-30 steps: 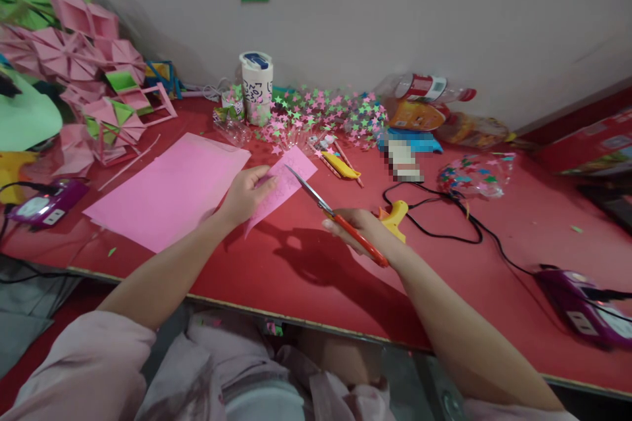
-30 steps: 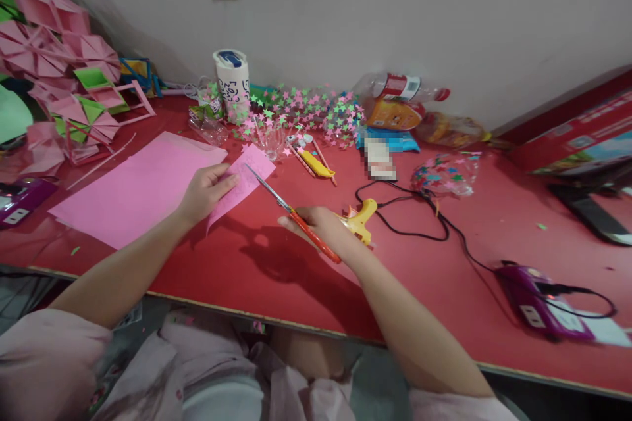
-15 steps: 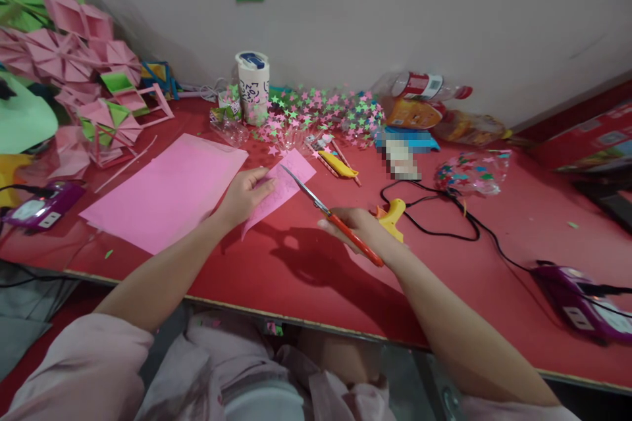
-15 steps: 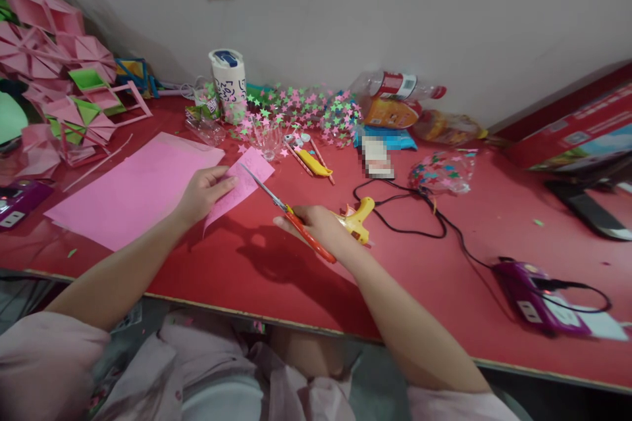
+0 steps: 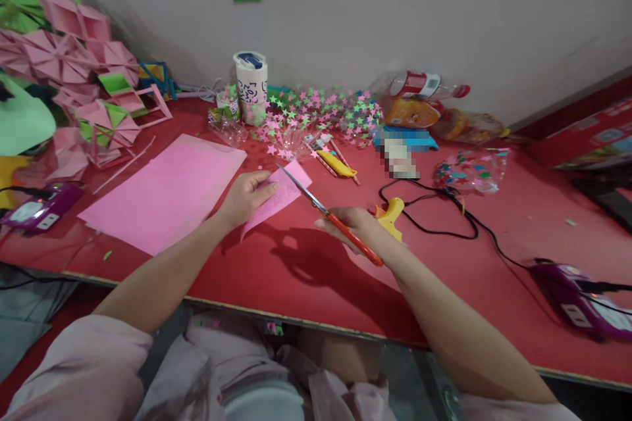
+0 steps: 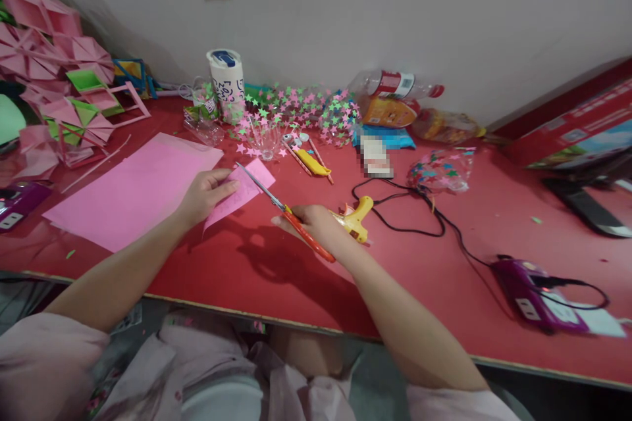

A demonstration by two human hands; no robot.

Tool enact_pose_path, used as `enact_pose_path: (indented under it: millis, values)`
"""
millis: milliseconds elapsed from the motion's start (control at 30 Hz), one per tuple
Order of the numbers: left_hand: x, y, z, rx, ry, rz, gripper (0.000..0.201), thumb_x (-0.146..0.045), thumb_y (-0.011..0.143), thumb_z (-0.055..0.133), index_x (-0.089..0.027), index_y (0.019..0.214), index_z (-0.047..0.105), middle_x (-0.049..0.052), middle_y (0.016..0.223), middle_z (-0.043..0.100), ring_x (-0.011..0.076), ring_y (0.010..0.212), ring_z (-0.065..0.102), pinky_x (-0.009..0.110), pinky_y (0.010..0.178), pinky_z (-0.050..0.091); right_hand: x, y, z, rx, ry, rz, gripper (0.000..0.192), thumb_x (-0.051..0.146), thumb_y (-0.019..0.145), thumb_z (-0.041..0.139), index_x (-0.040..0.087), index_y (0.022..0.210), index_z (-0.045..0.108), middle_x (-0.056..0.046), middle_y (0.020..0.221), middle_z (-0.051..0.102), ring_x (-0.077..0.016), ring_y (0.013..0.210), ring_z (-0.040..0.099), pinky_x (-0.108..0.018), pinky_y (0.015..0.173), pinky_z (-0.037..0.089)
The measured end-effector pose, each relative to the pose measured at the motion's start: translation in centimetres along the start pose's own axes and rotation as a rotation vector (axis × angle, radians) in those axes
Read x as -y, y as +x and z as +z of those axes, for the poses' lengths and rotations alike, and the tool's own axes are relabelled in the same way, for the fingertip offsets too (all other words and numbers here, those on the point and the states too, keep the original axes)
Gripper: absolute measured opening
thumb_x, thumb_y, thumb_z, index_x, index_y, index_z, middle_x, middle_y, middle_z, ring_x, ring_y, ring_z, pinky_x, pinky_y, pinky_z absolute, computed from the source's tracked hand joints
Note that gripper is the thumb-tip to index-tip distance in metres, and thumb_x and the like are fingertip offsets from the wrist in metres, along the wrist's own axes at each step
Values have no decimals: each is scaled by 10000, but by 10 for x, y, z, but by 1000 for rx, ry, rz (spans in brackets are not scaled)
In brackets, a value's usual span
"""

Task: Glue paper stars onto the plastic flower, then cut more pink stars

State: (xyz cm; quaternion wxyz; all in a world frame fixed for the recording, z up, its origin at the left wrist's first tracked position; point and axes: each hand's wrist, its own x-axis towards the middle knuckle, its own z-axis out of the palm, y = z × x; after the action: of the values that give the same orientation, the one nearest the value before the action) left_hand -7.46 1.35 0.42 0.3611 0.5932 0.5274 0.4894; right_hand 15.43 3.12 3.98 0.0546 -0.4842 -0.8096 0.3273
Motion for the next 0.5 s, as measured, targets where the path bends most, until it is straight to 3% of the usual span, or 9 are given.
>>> enact_pose_path:
  millis: [200, 300, 400, 500]
  values:
    - [0, 0, 0, -64, -42, 35, 186, -291, 725, 571, -171, 612, 484, -29, 589, 453, 104, 588, 409, 245, 559, 334, -8, 0, -4, -25, 8, -30, 493, 667, 800, 412, 211, 613, 392, 42, 512, 400, -104, 485, 379, -248, 509, 268]
    - [3, 3, -1, -183, -126, 78, 122, -265, 730, 581, -167, 678, 530, -26, 626, 501, 102, 604, 436, 244, 586, 358, -20, 3, -7, -7, -87, -111, 475, 675, 769, 473, 212, 676, 428, 33, 583, 460, -119, 535, 427, -255, 547, 292]
    - [8, 6, -4, -308, -152, 124, 134, -287, 757, 586, -169, 710, 544, -22, 653, 522, 103, 621, 451, 243, 609, 372, -26, 4, -8, -16, -171, -87, 485, 689, 767, 470, 218, 671, 405, 38, 568, 432, -126, 529, 424, -261, 557, 295]
    - [10, 6, -5, -314, -122, 125, 151, -313, 767, 588, -172, 729, 550, -16, 676, 538, 110, 640, 471, 245, 624, 386, -25, 4, -7, -9, -200, -81, 500, 697, 778, 448, 219, 645, 382, 35, 558, 415, -125, 521, 401, -260, 546, 278]
